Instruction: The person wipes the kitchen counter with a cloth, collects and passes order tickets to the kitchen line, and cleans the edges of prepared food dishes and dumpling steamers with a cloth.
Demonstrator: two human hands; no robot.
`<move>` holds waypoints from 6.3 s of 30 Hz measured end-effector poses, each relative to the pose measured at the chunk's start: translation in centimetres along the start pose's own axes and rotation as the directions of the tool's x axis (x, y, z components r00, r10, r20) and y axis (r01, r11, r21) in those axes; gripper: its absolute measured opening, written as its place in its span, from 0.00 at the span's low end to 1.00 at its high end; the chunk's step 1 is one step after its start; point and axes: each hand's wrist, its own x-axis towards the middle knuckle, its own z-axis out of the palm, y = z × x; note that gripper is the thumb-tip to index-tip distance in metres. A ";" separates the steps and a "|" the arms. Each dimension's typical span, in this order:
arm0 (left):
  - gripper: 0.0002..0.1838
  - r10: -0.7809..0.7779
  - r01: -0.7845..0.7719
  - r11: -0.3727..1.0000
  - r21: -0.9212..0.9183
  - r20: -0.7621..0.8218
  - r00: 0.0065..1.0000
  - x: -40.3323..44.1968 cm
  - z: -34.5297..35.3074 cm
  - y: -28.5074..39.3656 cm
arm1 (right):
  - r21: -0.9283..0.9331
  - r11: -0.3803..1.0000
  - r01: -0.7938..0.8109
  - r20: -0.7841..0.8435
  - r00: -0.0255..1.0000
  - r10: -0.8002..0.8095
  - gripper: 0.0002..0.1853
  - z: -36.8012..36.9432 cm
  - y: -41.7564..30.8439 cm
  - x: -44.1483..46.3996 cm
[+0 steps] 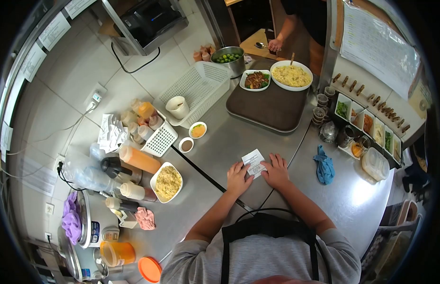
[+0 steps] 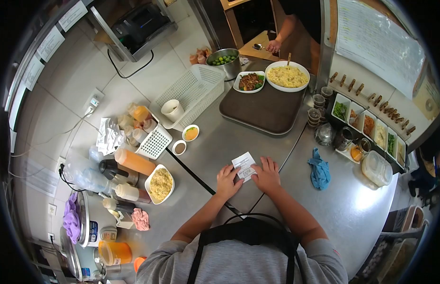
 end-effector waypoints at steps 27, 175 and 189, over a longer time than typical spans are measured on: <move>0.21 -0.004 0.004 1.000 0.000 0.002 1.000 -0.1 0.3 0.0 | 0.027 1.000 -0.009 0.025 1.000 0.008 0.19 -0.1 0.2 -0.2; 0.19 -0.129 0.134 0.984 0.115 -0.050 0.990 1.2 -0.6 -0.5 | 0.036 0.888 -0.458 -0.642 0.670 0.371 0.14 -25.1 30.2 16.2; 0.20 -0.173 0.176 0.984 0.027 -0.090 0.981 1.3 -1.2 -0.7 | 0.147 0.988 0.052 0.048 0.997 -0.059 0.11 0.0 0.2 4.3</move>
